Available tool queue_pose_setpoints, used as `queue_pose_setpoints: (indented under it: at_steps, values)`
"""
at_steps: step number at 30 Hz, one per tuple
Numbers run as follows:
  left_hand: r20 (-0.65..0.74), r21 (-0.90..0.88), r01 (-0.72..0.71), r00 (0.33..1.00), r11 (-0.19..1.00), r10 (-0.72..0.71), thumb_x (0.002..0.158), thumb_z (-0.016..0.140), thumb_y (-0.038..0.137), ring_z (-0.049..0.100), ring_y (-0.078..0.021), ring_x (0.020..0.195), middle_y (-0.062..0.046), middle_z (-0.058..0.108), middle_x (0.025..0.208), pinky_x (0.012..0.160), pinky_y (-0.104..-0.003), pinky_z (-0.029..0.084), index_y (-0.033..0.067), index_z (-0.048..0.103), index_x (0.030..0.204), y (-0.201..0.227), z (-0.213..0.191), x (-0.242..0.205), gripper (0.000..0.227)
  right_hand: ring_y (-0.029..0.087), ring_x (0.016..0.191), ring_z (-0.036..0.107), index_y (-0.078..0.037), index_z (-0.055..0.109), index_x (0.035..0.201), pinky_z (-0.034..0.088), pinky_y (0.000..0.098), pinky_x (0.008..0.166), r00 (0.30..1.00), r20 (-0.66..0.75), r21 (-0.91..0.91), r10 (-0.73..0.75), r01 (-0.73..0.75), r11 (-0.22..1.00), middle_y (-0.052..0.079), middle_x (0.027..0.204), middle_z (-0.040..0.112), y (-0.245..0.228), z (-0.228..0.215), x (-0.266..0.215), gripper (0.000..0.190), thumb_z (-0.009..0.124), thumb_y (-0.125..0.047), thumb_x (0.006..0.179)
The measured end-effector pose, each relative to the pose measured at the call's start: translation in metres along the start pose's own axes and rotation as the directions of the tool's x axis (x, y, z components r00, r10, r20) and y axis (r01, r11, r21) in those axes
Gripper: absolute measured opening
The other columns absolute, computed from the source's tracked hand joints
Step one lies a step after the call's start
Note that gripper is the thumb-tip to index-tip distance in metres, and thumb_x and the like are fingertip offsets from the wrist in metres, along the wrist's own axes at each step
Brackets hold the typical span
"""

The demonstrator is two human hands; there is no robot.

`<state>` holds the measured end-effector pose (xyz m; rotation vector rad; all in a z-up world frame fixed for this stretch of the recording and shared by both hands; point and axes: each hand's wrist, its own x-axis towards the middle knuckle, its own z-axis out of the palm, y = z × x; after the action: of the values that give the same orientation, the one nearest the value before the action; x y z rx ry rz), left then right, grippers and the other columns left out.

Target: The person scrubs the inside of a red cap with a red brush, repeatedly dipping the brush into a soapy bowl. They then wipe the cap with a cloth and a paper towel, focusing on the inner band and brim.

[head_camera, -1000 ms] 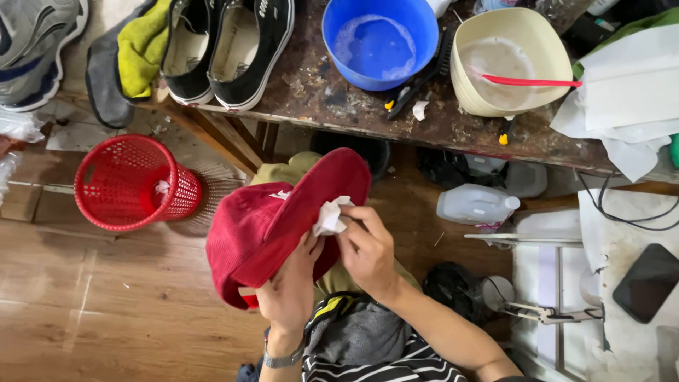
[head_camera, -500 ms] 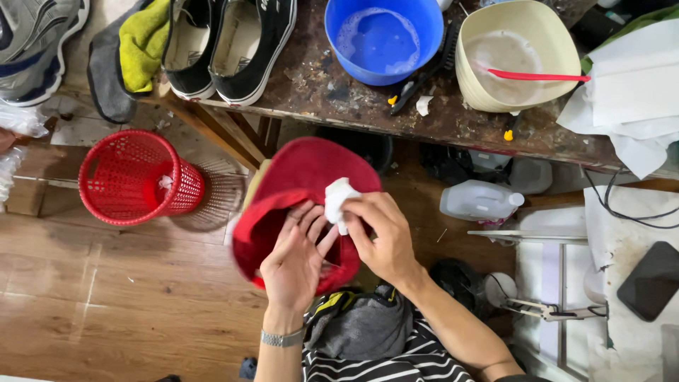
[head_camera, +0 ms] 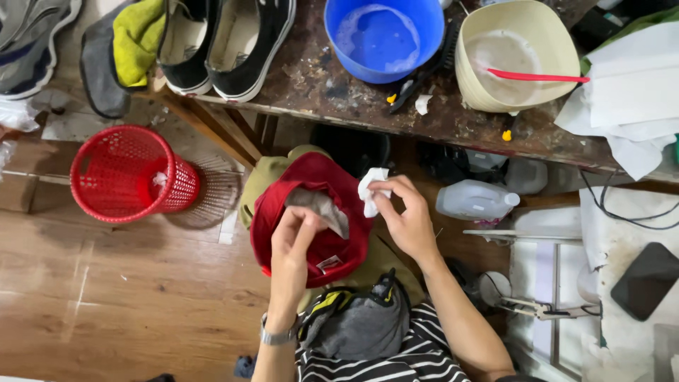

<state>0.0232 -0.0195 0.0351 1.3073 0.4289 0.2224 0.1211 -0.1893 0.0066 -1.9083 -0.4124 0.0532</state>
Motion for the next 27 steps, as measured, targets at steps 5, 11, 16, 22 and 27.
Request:
queue_pose_setpoints:
  at_steps: [5,11,16,22,27]
  values:
    - [-0.025,0.425,0.117,0.993,0.898,-0.118,0.088,0.064,0.025,0.064,-0.0209,0.087,-0.010,0.070,0.092,0.072,-0.029,0.057,0.0076,0.068,0.108,0.005,0.001,-0.005,0.027,0.022,0.095,0.061,-0.007,0.072,0.100,0.046,0.0387,0.091,0.992,0.056,0.100,0.113,-0.118,0.988,0.010,0.092,0.066,0.026,0.001,-0.015,0.015,0.066,-0.010,0.087]
    - [0.076,0.654,0.002,0.995,0.757,-0.069,0.086,0.067,0.033,0.062,-0.0227,0.090,-0.010,0.069,0.100,0.070,-0.028,0.056,0.0104,0.067,0.121,0.011,0.008,-0.007,0.042,0.013,0.091,0.056,-0.003,0.066,0.107,0.050,0.0298,0.082,0.915,0.052,0.430,0.400,-0.382,0.818,0.005,0.093,0.058,0.030,0.020,-0.012,0.021,0.060,-0.005,0.087]
    - [0.085,0.650,0.057,0.985,0.758,-0.147,0.088,0.062,0.037,0.062,-0.0220,0.086,-0.011,0.068,0.101,0.069,-0.032,0.056,0.0100,0.063,0.125,0.012,0.012,-0.006,0.046,0.013,0.086,0.057,-0.002,0.066,0.106,0.053,0.0278,0.076,0.876,0.129,0.636,0.464,-0.433,0.639,0.004,0.093,0.056,0.030,0.022,-0.016,0.023,0.058,0.001,0.084]
    - [0.104,0.190,0.261,0.953,0.946,-0.284,0.093,0.050,0.040,0.061,-0.0193,0.084,-0.013,0.064,0.105,0.073,-0.034,0.056,0.0017,0.052,0.133,0.007,0.010,-0.014,0.055,0.019,0.088,0.054,0.004,0.068,0.093,0.049,0.0366,0.082,0.990,0.130,0.539,0.054,-0.116,0.834,0.011,0.090,0.056,0.013,-0.004,-0.027,0.016,0.060,0.002,0.079]
    - [0.270,-0.255,0.171,0.958,0.952,-0.100,0.085,0.048,0.060,0.050,-0.0223,0.122,-0.013,0.048,0.137,0.095,-0.038,0.046,0.0031,0.027,0.150,-0.026,0.000,-0.019,0.089,0.020,0.098,0.056,-0.017,0.075,0.091,0.035,0.0438,0.104,0.915,0.044,-0.374,-0.402,0.388,0.842,0.001,0.088,0.059,-0.048,0.004,-0.020,0.010,0.070,-0.012,0.084]
